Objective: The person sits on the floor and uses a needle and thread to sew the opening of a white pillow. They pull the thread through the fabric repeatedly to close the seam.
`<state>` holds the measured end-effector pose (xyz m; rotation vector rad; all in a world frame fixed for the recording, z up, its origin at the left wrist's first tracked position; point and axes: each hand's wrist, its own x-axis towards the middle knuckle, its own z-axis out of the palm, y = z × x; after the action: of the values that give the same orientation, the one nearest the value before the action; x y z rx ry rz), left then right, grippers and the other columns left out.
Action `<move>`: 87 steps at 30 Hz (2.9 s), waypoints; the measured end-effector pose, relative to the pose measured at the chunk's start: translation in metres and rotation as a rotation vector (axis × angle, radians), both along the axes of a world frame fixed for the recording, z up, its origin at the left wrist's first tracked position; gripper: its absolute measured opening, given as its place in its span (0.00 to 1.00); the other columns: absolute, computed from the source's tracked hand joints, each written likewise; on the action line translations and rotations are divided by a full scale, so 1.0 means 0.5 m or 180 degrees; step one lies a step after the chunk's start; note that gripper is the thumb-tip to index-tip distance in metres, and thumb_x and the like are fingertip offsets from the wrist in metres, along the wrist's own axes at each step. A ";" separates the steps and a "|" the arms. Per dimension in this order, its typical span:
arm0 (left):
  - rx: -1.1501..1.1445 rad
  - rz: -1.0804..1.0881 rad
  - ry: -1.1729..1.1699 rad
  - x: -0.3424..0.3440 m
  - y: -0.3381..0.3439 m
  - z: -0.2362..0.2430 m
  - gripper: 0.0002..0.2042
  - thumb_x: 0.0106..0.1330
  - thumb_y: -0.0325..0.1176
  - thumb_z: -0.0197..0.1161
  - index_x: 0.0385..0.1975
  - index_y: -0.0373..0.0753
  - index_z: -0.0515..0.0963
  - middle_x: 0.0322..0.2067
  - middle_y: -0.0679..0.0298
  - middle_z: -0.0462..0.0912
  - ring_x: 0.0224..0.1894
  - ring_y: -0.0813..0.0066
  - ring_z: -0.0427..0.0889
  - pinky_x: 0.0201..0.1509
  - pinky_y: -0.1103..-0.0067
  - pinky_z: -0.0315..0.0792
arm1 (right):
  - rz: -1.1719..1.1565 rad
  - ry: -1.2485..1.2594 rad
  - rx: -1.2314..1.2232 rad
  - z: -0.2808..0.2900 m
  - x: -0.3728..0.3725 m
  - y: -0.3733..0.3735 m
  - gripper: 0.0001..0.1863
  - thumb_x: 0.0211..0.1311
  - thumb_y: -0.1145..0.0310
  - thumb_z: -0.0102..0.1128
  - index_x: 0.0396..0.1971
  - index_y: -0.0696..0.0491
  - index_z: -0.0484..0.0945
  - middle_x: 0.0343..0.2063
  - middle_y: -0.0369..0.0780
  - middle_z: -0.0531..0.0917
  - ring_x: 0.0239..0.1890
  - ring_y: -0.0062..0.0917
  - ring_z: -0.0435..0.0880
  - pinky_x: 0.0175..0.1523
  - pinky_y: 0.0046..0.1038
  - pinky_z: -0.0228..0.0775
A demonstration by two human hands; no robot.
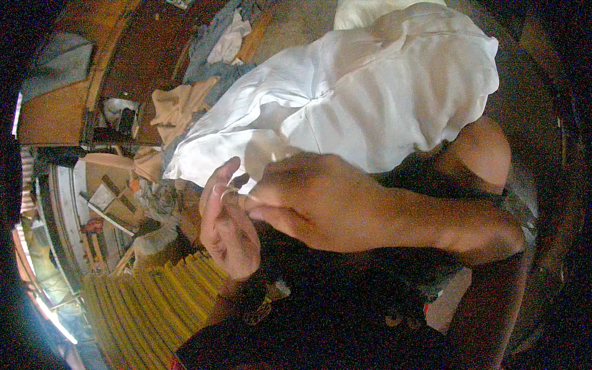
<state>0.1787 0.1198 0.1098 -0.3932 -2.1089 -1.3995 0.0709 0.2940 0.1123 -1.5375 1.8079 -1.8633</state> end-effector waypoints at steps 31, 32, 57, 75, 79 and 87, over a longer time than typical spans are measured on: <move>-0.1386 0.0076 -0.0408 -0.143 -0.061 0.105 0.10 0.59 0.22 0.67 0.41 0.34 0.85 0.39 0.54 0.86 0.44 0.60 0.84 0.51 0.72 0.75 | -0.1256 -0.1258 -0.0308 0.014 -0.159 0.064 0.05 0.66 0.72 0.65 0.35 0.56 0.78 0.32 0.39 0.85 0.36 0.23 0.85 0.43 0.26 0.79; -0.1357 0.0056 -0.0314 -0.168 -0.061 0.104 0.10 0.60 0.23 0.68 0.42 0.35 0.85 0.39 0.54 0.86 0.43 0.59 0.84 0.51 0.72 0.75 | -0.1096 -0.1413 -0.0368 0.012 -0.161 0.051 0.05 0.66 0.72 0.65 0.35 0.56 0.78 0.32 0.38 0.85 0.36 0.22 0.85 0.43 0.25 0.79; -0.2921 0.0167 0.0138 -0.290 -0.071 -0.003 0.06 0.57 0.28 0.67 0.33 0.39 0.85 0.40 0.57 0.85 0.47 0.54 0.81 0.55 0.64 0.73 | -0.1069 -0.1336 0.0098 -0.037 -0.196 0.030 0.12 0.73 0.63 0.57 0.44 0.58 0.80 0.35 0.36 0.85 0.38 0.19 0.84 0.44 0.23 0.78; -0.2700 0.0139 0.0372 -0.291 -0.060 -0.024 0.07 0.58 0.23 0.66 0.36 0.37 0.84 0.38 0.58 0.83 0.42 0.57 0.81 0.47 0.67 0.76 | -0.1468 -0.1338 0.0225 -0.059 -0.187 0.024 0.12 0.72 0.66 0.59 0.43 0.61 0.80 0.35 0.40 0.86 0.36 0.20 0.84 0.43 0.23 0.79; -0.2577 0.0153 0.0162 -0.284 -0.057 -0.023 0.05 0.60 0.25 0.67 0.35 0.37 0.84 0.39 0.55 0.85 0.45 0.55 0.82 0.50 0.66 0.76 | -0.1463 -0.1234 0.0236 -0.059 -0.184 0.028 0.12 0.73 0.67 0.58 0.43 0.61 0.80 0.35 0.40 0.86 0.36 0.20 0.84 0.43 0.22 0.79; -0.2551 0.0215 0.0399 -0.292 -0.062 -0.031 0.08 0.58 0.24 0.67 0.38 0.37 0.85 0.38 0.57 0.83 0.42 0.57 0.81 0.48 0.67 0.77 | -0.1461 -0.1169 0.0299 -0.063 -0.188 0.026 0.10 0.73 0.68 0.58 0.42 0.62 0.79 0.34 0.38 0.85 0.35 0.18 0.82 0.42 0.21 0.78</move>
<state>0.0326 0.0891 0.0943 -0.6805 -2.4676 -0.4175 -0.0231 0.3072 0.0807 -0.7198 2.1420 -2.0309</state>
